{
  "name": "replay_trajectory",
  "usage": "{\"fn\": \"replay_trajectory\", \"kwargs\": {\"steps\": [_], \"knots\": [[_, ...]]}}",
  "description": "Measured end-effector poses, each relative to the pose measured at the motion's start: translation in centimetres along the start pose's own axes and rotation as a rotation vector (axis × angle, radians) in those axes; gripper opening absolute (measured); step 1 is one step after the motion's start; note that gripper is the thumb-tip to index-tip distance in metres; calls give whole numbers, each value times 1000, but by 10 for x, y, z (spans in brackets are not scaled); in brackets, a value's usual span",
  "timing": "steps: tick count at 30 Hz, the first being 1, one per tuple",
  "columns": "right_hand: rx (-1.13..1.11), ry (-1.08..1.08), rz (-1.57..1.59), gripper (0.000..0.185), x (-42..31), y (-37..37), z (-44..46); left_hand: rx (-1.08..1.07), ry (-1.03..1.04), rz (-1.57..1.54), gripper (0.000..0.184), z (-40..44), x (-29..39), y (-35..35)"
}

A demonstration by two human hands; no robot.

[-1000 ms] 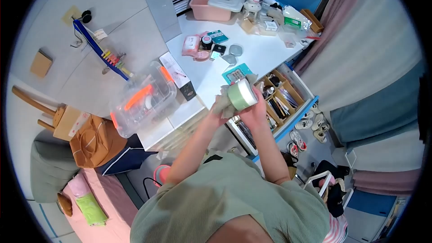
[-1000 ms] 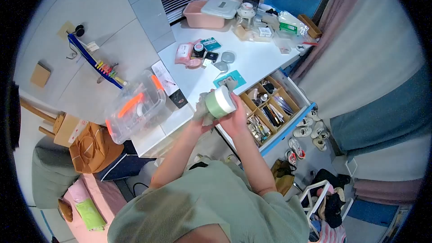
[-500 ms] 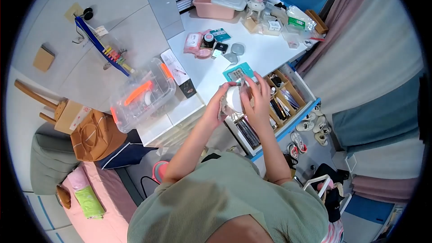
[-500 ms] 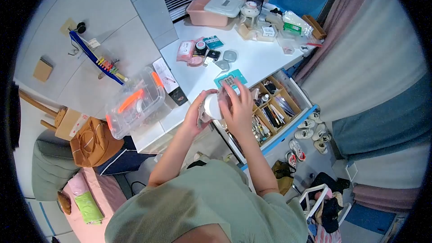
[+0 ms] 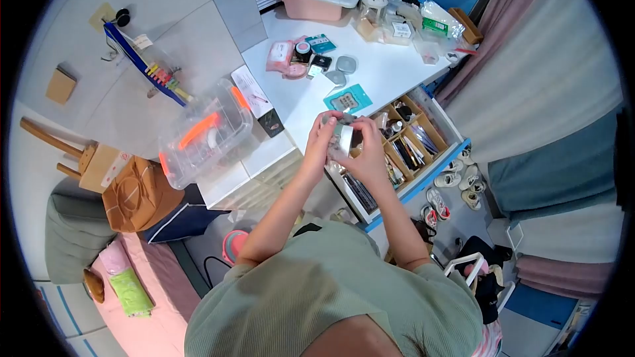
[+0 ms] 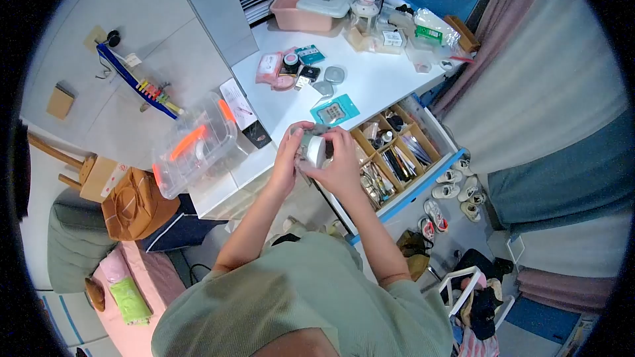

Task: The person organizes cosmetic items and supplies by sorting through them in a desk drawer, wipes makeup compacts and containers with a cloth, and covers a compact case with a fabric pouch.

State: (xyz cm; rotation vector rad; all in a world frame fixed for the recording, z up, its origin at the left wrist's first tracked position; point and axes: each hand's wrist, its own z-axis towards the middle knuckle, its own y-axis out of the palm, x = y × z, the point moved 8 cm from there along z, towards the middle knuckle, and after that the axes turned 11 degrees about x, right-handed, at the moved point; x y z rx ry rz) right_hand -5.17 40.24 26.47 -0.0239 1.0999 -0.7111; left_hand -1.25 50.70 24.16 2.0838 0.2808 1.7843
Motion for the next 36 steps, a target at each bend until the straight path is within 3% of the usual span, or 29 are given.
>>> {"fn": "replay_trajectory", "kwargs": {"steps": [1,3,5,6,9,10,13,16,19,20,22,23,25,28,31,34,36], "knots": [[22,114,68,55,12,3,-5,-13,10,5,32,0,0,1],[33,104,58,49,35,15,-18,-39,30,14,26,0,-1,1],[63,137,68,47,69,31,-33,-47,309,246,25,5,-5,-6],[-46,417,356,46,80,41,-46,-53,447,361,25,3,-6,-6],[-400,1164,785,58,70,58,-80,-192,672,889,27,-19,8,18],[-569,1218,839,63,78,67,-93,-255,631,981,36,-22,-1,17],[-487,1232,755,59,90,58,-98,-193,578,887,43,-24,-15,9],[-129,1191,880,49,95,47,-85,-82,298,687,47,-19,-52,-12],[67,785,666,31,110,32,-67,32,13,428,38,-23,-88,-23],[127,709,608,36,114,24,-65,74,-2,560,38,-26,-93,-30],[129,359,267,44,90,10,-48,154,-32,820,47,-33,-96,-37],[129,184,97,48,78,6,-43,190,-34,662,49,-33,-105,-41],[46,164,14,57,79,8,-44,258,-42,345,56,-32,-131,-51],[-41,109,-86,57,92,13,-53,308,-96,614,53,-33,-140,-74],[-135,192,-147,60,125,24,-65,263,-237,879,47,-31,-160,-92],[-96,259,-260,63,179,31,-74,385,16,648,45,-24,-180,-115],[-92,227,-228,64,198,40,-74,402,-3,662,39,-22,-192,-127]]}}
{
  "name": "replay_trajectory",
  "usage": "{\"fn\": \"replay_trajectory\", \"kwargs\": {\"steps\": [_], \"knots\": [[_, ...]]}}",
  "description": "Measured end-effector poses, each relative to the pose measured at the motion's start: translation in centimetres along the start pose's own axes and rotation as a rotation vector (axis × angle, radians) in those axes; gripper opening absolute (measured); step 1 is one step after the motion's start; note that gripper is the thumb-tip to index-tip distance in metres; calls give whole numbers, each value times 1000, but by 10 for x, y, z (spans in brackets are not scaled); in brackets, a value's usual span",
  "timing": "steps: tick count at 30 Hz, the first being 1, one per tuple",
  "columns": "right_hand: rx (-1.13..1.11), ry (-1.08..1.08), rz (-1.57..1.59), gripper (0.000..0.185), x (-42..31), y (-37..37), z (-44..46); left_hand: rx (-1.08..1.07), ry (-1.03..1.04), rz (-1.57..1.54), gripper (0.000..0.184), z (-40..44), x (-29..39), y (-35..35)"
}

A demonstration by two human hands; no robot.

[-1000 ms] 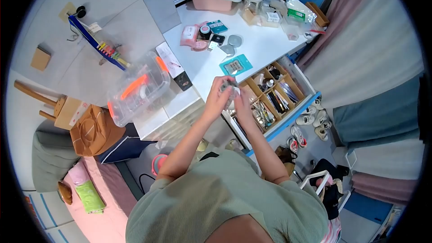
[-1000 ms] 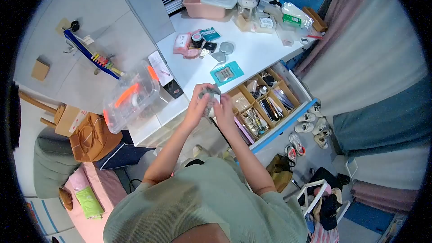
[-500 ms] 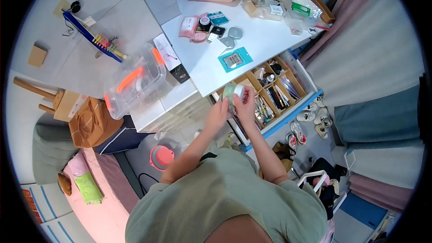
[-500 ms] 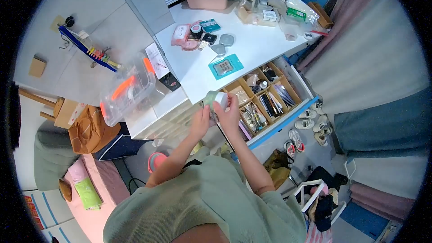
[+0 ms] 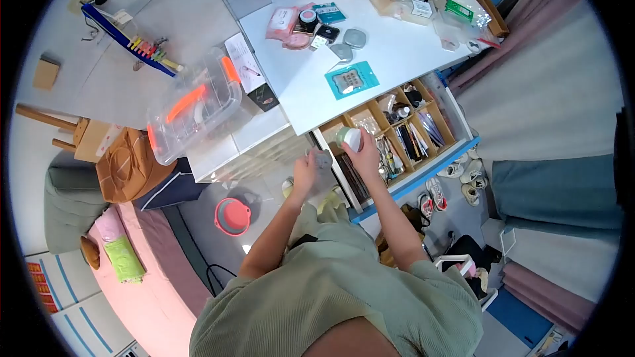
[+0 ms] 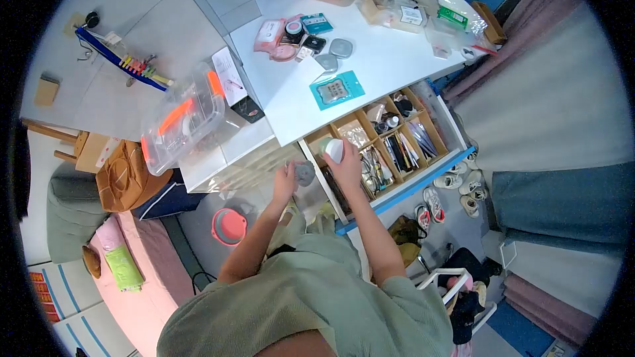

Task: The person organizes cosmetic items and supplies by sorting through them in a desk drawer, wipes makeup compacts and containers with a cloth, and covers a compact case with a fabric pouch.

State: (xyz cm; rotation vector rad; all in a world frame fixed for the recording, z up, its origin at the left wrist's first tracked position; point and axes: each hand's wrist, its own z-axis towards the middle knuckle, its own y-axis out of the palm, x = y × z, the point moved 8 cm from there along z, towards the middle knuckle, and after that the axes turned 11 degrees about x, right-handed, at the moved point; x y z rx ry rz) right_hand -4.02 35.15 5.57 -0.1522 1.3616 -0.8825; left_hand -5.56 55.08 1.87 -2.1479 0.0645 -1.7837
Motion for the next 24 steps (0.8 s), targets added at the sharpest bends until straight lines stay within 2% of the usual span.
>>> {"fn": "replay_trajectory", "kwargs": {"steps": [2,5,10,13,19,24], "knots": [[-55,25,9,62,12,15,0,-7,-44,15,34,0,-12,0],[-103,-143,-65,63,16,40,4,-43,-127,16,27,1,-22,11],[-328,-117,-142,63,31,79,5,-60,-183,48,22,7,-52,32],[-430,-106,-279,63,38,95,3,-98,-110,209,27,7,-49,40],[-568,-80,-391,65,54,113,2,-395,-235,446,46,4,-62,70],[-720,-92,-392,57,74,127,-9,-407,-229,589,46,9,-61,79]]}}
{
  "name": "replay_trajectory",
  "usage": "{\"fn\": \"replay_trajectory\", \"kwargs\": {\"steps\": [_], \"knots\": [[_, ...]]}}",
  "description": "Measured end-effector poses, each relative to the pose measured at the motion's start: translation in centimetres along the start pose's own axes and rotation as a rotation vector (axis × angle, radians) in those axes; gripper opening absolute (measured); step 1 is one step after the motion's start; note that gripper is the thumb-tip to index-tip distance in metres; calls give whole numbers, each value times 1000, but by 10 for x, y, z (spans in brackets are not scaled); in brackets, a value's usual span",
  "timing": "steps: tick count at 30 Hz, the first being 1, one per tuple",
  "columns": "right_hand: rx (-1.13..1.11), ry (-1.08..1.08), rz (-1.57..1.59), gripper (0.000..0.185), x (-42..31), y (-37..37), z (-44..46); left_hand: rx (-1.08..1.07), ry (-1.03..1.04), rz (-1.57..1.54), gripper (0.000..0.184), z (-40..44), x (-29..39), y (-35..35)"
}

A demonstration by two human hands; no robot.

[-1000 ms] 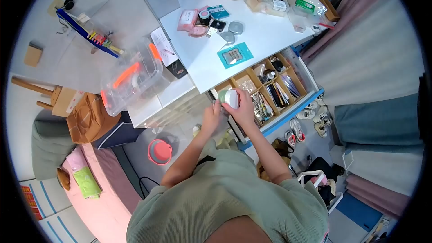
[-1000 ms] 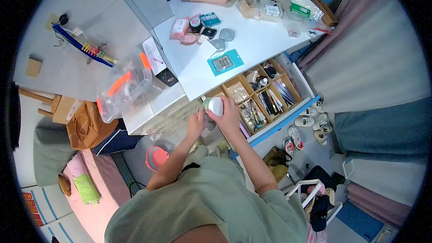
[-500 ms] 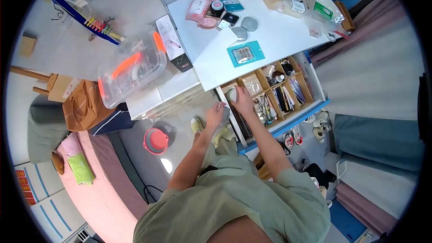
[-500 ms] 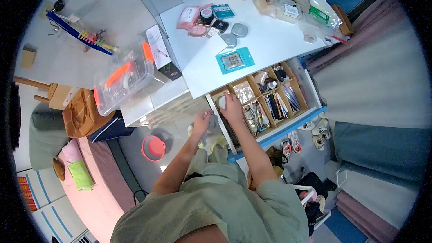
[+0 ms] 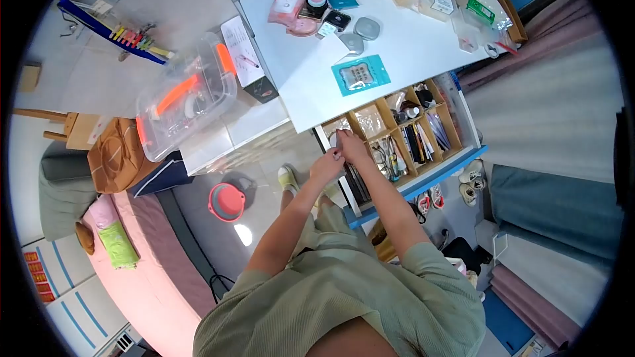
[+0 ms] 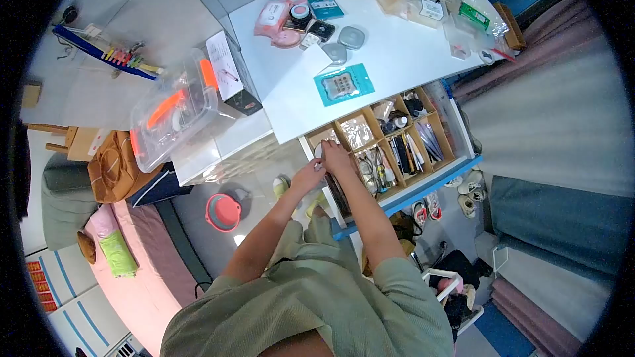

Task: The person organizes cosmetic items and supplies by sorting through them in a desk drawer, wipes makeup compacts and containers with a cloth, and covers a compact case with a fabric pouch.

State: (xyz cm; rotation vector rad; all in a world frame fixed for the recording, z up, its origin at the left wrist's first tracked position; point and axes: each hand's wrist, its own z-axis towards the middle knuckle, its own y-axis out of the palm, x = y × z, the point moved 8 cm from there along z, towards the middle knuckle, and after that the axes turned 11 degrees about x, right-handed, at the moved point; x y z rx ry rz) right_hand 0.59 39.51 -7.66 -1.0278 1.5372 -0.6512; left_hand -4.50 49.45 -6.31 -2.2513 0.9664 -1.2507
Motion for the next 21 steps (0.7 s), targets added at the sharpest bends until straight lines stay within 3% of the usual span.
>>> {"fn": "replay_trajectory", "kwargs": {"steps": [4,7,14,17,21], "knots": [[55,-35,3,53,1,-6,1,-51,-44,-100,47,-12,13,-17],[259,-49,101,42,-6,-29,-1,-9,-66,-179,48,-8,6,-22],[502,-51,616,19,-54,-81,-8,51,56,-509,36,-8,32,-74],[455,-16,741,18,-65,-92,9,74,67,-663,32,1,47,-103],[569,-56,781,18,-84,-131,35,101,67,-750,33,28,59,-141]]}}
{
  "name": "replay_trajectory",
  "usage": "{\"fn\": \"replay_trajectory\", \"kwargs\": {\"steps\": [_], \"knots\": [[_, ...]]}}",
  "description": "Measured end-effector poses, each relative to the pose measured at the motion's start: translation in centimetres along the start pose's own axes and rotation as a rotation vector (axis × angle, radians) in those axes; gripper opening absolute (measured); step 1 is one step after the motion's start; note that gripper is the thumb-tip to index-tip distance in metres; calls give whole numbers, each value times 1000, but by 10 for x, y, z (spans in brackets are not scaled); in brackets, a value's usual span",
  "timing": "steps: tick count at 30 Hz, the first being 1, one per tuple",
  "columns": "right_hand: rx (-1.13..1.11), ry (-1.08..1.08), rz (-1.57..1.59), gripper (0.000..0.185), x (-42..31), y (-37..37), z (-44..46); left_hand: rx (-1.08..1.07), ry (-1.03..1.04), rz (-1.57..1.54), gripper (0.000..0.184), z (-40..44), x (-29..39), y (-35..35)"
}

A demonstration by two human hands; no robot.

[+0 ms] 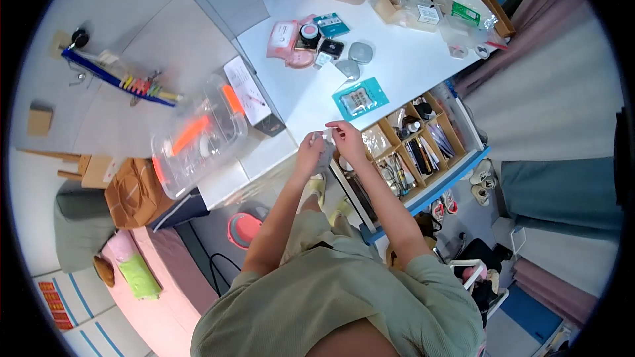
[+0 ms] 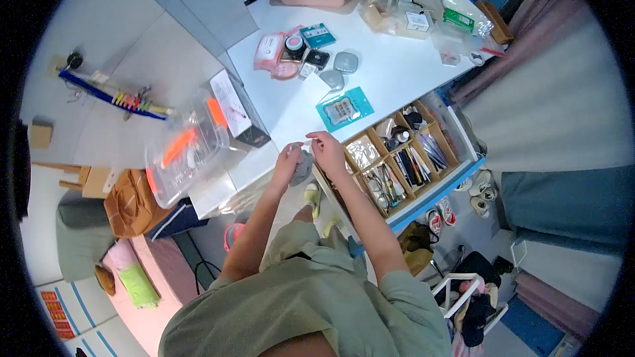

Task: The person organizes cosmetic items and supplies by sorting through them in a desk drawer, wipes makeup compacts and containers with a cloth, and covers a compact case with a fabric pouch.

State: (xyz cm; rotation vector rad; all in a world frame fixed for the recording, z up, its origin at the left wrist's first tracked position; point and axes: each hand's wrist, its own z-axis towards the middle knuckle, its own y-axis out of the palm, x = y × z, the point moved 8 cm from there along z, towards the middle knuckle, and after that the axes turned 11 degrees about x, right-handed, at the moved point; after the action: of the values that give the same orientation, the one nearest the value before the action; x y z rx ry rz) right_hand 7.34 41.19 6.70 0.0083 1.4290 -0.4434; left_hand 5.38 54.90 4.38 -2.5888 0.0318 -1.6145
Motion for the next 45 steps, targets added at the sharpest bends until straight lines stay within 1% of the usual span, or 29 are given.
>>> {"fn": "replay_trajectory", "kwargs": {"steps": [2,4,5,8,10,12,15,18,19,22,25,28,29,31,34,37,38,39,40,42,43,45], "knots": [[38,-11,-33,18,-4,7,23,25,21,-62,33,24,10,-9],[58,-15,-56,18,-7,18,48,84,-4,-120,37,45,21,-16],[25,-25,-83,19,-8,25,61,112,-13,-177,38,57,24,-18],[58,-218,-269,22,-20,46,99,182,-39,-281,42,94,28,-23],[62,-313,-324,29,-22,64,124,237,-37,-319,43,115,26,-26],[64,-410,-377,36,-25,82,148,239,-34,-330,43,135,22,-29],[25,-470,-520,46,-23,111,178,291,-56,-333,42,152,20,-32],[-27,-496,-658,52,-12,134,197,302,-191,-413,42,147,33,-31],[-29,-522,-641,55,-11,138,201,305,-221,-421,41,151,32,-31],[-58,-464,-714,56,-5,143,208,331,-212,-470,40,158,27,-32],[-115,-374,-774,56,1,143,211,443,-88,-499,39,167,20,-34],[-122,-363,-784,55,6,143,211,469,-51,-494,37,167,17,-35],[-94,-352,-723,55,6,140,211,451,-102,-514,36,165,13,-32],[-38,-332,-598,55,2,133,208,413,-202,-551,34,145,37,-32],[103,-61,-229,52,-14,104,198,302,-195,-549,30,141,39,-28],[2,320,397,48,13,101,183,377,-43,-779,35,128,66,-25],[-1,320,398,47,14,92,174,320,-42,-820,35,121,76,-18],[-4,320,401,46,-16,79,158,264,-40,-860,35,109,93,-14],[-7,321,405,45,-34,68,143,176,-37,-830,37,102,96,-9],[-12,32,108,51,-71,50,118,25,-10,-755,41,84,107,2],[20,41,87,52,-82,39,108,-37,11,-712,43,68,121,8],[75,49,83,54,-95,20,86,-78,138,-688,51,37,155,17]]}}
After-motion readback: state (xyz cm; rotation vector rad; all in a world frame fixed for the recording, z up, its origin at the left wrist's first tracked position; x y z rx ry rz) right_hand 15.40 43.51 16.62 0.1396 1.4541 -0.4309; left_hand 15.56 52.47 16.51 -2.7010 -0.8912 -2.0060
